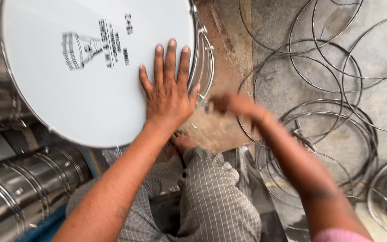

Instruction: The person is assembling a drum by tightening the tension rods on the drum head using a drum key. They rotate the drum periodically to access different lugs and ensure even tension.

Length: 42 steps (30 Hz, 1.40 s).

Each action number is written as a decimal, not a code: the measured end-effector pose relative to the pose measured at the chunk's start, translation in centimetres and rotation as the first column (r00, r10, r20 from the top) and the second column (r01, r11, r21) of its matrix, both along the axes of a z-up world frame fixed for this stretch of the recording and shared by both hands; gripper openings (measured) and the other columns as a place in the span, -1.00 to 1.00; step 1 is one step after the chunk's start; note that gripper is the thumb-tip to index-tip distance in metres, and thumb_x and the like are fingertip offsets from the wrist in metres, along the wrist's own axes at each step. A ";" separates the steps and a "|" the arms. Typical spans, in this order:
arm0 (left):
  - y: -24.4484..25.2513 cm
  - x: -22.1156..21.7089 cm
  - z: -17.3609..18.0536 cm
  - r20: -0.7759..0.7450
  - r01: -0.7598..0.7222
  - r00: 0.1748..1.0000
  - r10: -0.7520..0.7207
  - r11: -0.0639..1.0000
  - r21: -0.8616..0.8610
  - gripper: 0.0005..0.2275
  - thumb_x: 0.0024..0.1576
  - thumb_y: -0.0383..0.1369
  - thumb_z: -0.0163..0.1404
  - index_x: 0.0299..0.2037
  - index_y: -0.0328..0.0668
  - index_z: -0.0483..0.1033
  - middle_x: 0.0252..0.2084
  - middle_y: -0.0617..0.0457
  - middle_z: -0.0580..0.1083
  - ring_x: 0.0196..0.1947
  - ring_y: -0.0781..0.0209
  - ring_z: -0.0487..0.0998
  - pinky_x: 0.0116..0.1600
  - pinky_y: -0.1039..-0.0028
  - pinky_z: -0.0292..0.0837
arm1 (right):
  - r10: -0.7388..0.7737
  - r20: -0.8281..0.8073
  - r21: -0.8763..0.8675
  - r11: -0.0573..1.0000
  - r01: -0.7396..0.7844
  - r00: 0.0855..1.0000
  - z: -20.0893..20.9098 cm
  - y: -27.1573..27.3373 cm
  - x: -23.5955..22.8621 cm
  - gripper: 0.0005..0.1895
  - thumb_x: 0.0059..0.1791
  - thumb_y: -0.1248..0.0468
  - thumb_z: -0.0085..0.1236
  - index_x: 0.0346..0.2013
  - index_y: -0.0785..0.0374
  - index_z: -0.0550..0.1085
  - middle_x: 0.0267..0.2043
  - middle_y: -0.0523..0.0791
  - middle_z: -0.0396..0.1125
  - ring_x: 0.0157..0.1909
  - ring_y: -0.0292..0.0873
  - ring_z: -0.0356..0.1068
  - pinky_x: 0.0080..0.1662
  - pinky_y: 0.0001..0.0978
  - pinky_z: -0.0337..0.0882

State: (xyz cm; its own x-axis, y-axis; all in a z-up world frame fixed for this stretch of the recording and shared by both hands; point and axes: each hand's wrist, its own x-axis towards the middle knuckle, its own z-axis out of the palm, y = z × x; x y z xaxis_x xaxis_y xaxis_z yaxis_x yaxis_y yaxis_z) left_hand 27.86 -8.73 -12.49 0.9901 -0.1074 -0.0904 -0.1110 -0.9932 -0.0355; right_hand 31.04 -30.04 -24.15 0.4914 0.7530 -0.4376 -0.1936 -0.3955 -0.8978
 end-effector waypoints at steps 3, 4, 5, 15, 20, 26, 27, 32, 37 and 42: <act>-0.6 -1.0 0.5 -0.026 -0.017 1.000 0.016 0.999 -0.029 -0.18 0.24 0.07 -0.04 0.56 0.10 -0.34 0.60 -0.06 -0.35 0.58 -0.14 -0.40 0.44 -0.48 -0.35 | 0.372 0.087 -0.160 0.921 -0.356 0.924 0.8 1.4 7.3 -0.64 0.09 0.03 0.11 -0.11 0.27 0.62 -0.40 -0.04 0.39 -0.33 -0.18 0.35 -0.17 -0.18 0.40; -0.6 -0.6 0.8 -0.013 -0.012 1.000 0.012 0.999 -0.032 -0.18 0.24 0.06 -0.05 0.56 0.09 -0.34 0.60 -0.06 -0.35 0.58 -0.15 -0.40 0.44 -0.49 -0.34 | 0.445 0.106 -0.185 0.888 -0.422 0.889 1.1 2.1 8.6 -0.64 0.09 0.03 0.09 -0.12 0.25 0.63 -0.40 -0.05 0.41 -0.33 -0.18 0.36 -0.14 -0.21 0.40; -0.6 -0.4 0.8 -0.017 -0.007 1.000 0.006 1.000 -0.029 -0.19 0.25 0.07 -0.06 0.56 0.10 -0.33 0.60 -0.06 -0.35 0.58 -0.15 -0.40 0.43 -0.49 -0.35 | 0.525 0.103 -0.210 0.842 -0.497 0.845 1.2 2.5 8.8 -0.63 0.10 0.02 0.08 -0.12 0.24 0.65 -0.40 -0.06 0.44 -0.33 -0.18 0.37 -0.12 -0.24 0.40; -0.2 -0.6 -0.1 0.020 0.003 1.000 -0.003 1.000 0.003 -0.21 0.29 0.05 -0.07 0.57 0.10 -0.33 0.60 -0.06 -0.35 0.58 -0.11 -0.37 0.42 -0.50 -0.32 | -0.058 -0.017 0.015 0.998 0.058 0.998 -0.2 1.3 -9.3 -0.73 0.11 0.17 0.07 -0.11 0.33 0.30 -0.26 -0.04 0.48 -0.23 -0.16 0.52 -0.17 -0.25 0.55; -0.3 -0.6 0.1 -0.007 -0.014 1.000 0.014 1.000 0.015 -0.20 0.26 0.05 -0.06 0.57 0.13 -0.34 0.59 -0.05 -0.35 0.58 -0.10 -0.37 0.43 -0.49 -0.32 | -0.338 -0.279 0.191 0.898 0.396 0.899 -0.7 7.4 -10.4 -0.61 0.04 0.21 0.06 0.11 0.26 0.27 -0.18 -0.06 0.44 -0.20 -0.15 0.51 -0.24 -0.28 0.60; -0.1 -0.7 -0.4 0.027 0.014 1.000 -0.014 1.000 -0.002 -0.20 0.28 0.05 -0.06 0.56 0.09 -0.35 0.58 -0.08 -0.36 0.57 -0.14 -0.38 0.41 -0.51 -0.34 | -0.134 -0.122 -0.009 0.991 0.134 0.983 0.5 3.9 -6.9 -0.69 0.09 0.18 0.02 0.10 0.18 0.44 -0.30 -0.09 0.45 -0.30 -0.22 0.43 -0.22 -0.31 0.50; -0.2 -0.4 -0.5 0.011 0.003 1.000 -0.003 1.000 0.000 -0.20 0.27 0.06 -0.07 0.55 0.08 -0.35 0.58 -0.08 -0.36 0.56 -0.14 -0.39 0.41 -0.52 -0.34 | 0.054 -0.156 -0.248 0.964 -0.092 0.986 0.4 2.8 -3.1 -0.70 0.08 0.13 -0.04 0.05 0.07 0.51 -0.43 -0.11 0.44 -0.43 -0.20 0.38 -0.30 -0.26 0.46; -0.6 -0.3 0.3 -0.069 -0.022 0.997 0.023 1.000 0.014 -0.20 0.27 0.08 -0.10 0.56 0.08 -0.36 0.59 -0.08 -0.36 0.57 -0.15 -0.40 0.41 -0.51 -0.36 | 0.500 0.126 -0.174 0.861 -0.477 0.857 1.8 3.5 9.0 -0.67 0.06 0.04 0.10 -0.23 0.25 0.62 -0.47 -0.14 0.44 -0.41 -0.22 0.39 -0.18 -0.30 0.39; -0.5 -0.3 -0.2 -0.027 -0.013 1.000 0.014 1.000 0.026 -0.21 0.27 0.07 -0.11 0.55 0.09 -0.37 0.58 -0.07 -0.37 0.56 -0.13 -0.39 0.40 -0.52 -0.34 | 0.375 0.203 -0.426 0.865 -0.263 0.904 1.4 0.7 5.9 -0.69 0.14 0.07 -0.04 -0.18 0.18 0.56 -0.35 -0.16 0.45 -0.34 -0.18 0.40 -0.19 -0.30 0.43; -0.4 -0.5 -0.3 -0.019 -0.014 1.000 0.014 1.000 0.026 -0.20 0.27 0.05 -0.07 0.56 0.10 -0.35 0.58 -0.06 -0.35 0.57 -0.12 -0.37 0.40 -0.52 -0.32 | -0.100 -0.111 -0.048 0.994 0.095 0.989 1.1 -0.6 -6.1 -0.79 0.09 0.19 -0.03 -0.06 0.24 0.36 -0.29 -0.16 0.54 -0.31 -0.20 0.52 -0.21 -0.32 0.52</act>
